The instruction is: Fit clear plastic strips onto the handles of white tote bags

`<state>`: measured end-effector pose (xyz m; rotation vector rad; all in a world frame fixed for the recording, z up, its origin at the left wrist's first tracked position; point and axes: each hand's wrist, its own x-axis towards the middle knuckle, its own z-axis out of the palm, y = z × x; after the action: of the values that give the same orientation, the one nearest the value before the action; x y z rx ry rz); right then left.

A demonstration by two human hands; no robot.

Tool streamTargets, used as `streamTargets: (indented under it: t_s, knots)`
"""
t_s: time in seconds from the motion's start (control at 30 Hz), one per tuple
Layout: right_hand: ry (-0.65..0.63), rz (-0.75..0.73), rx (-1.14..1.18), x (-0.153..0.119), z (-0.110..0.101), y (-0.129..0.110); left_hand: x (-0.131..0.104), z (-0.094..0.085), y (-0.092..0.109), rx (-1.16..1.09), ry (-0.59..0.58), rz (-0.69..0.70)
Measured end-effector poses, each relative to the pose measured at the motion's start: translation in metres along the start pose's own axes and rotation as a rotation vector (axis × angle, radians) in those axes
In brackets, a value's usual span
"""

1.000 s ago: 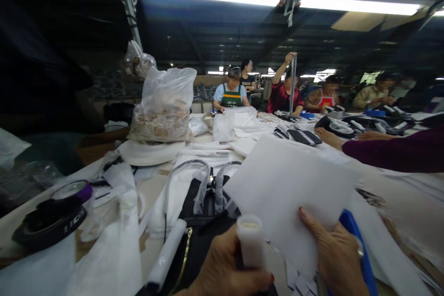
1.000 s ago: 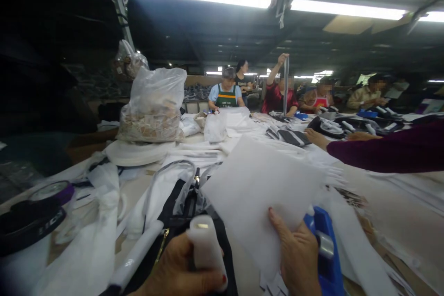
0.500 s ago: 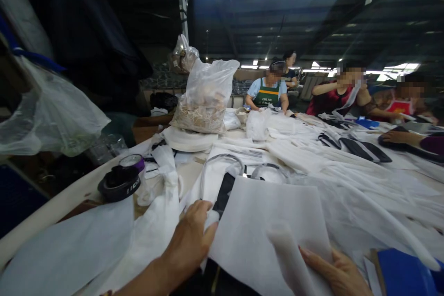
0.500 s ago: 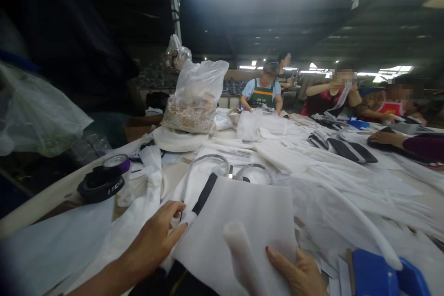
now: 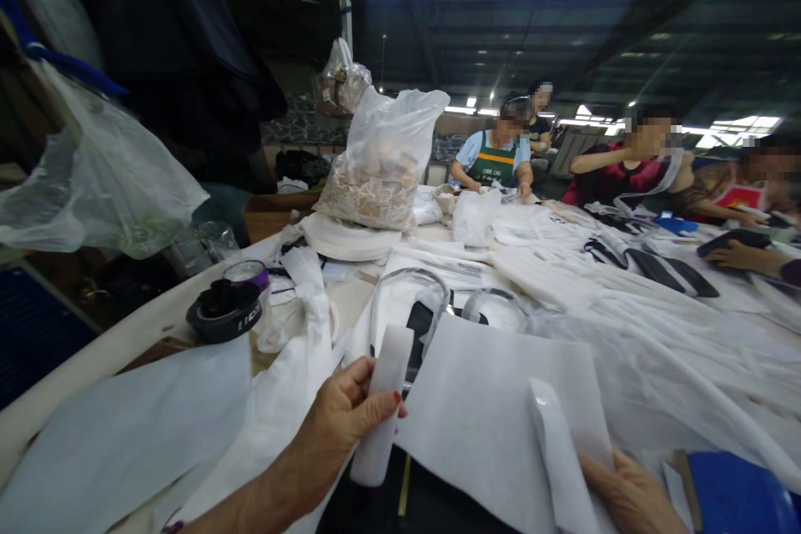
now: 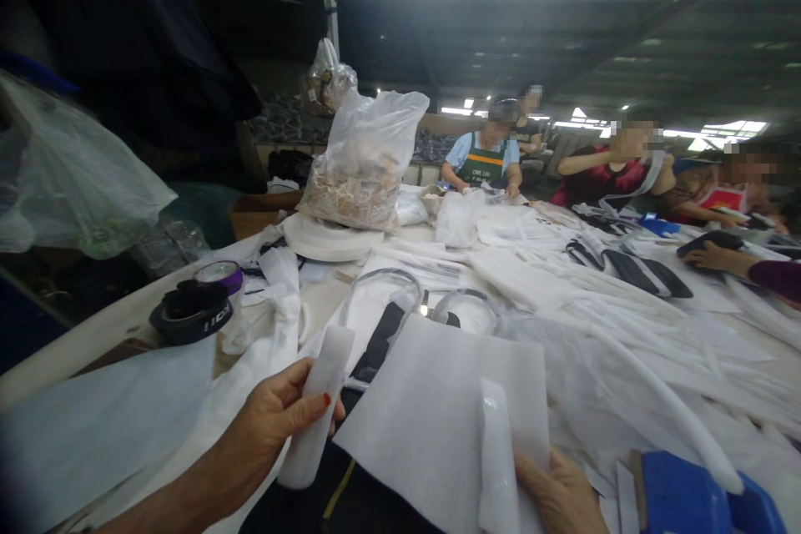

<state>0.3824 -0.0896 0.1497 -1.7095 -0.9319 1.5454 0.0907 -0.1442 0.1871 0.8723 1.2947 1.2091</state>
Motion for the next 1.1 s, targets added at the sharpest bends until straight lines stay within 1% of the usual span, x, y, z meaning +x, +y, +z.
streamTargets:
  t_s: [0.07,0.1,0.2,0.27,0.37,0.43,0.5,0.57,0.67,0.73,0.8,0.93,1.03,1.1]
  knots:
    - [-0.072,0.021,0.014,-0.004,0.012,-0.01,-0.009,-0.003,0.003,-0.038,-0.09,0.073]
    - [-0.111,0.027,0.006,-0.005,0.018,-0.014,-0.012,-0.004,0.004,-0.053,-0.099,0.082]
    - [-0.259,0.037,-0.006,-0.01,0.033,-0.024,-0.012,-0.004,0.003,-0.081,-0.05,0.087]
    - [-0.368,0.04,-0.008,-0.013,0.039,-0.027,-0.009,-0.004,0.001,-0.061,-0.026,0.076]
    - [-0.466,0.041,-0.045,-0.017,0.041,-0.028,-0.004,-0.008,-0.005,0.046,-0.053,0.04]
    - [-0.487,0.034,-0.065,-0.019,0.041,-0.027,0.0,-0.012,-0.011,0.152,-0.011,0.047]
    - [-0.495,0.026,-0.071,-0.019,0.04,-0.026,0.006,-0.017,-0.02,0.26,0.093,0.039]
    - [-0.488,0.014,-0.087,-0.018,0.04,-0.026,0.014,-0.021,-0.03,0.352,0.152,-0.04]
    - [-0.491,-0.007,-0.128,-0.019,0.041,-0.028,0.027,-0.023,-0.043,0.436,0.146,-0.172]
    - [-0.501,-0.008,-0.158,-0.02,0.04,-0.031,0.033,-0.021,-0.048,0.446,0.152,-0.216]
    - [-0.511,-0.01,-0.183,-0.02,0.04,-0.035,0.037,-0.018,-0.047,0.447,0.153,-0.235]
    - [-0.537,-0.053,-0.255,-0.022,0.037,-0.038,0.035,-0.011,-0.037,0.45,0.151,-0.229]
    - [-0.519,-0.1,-0.342,-0.023,0.035,-0.033,0.029,-0.008,-0.034,0.45,0.128,-0.219]
    - [-0.473,-0.155,-0.399,-0.025,0.034,-0.025,0.024,-0.01,-0.041,0.46,0.081,-0.227]
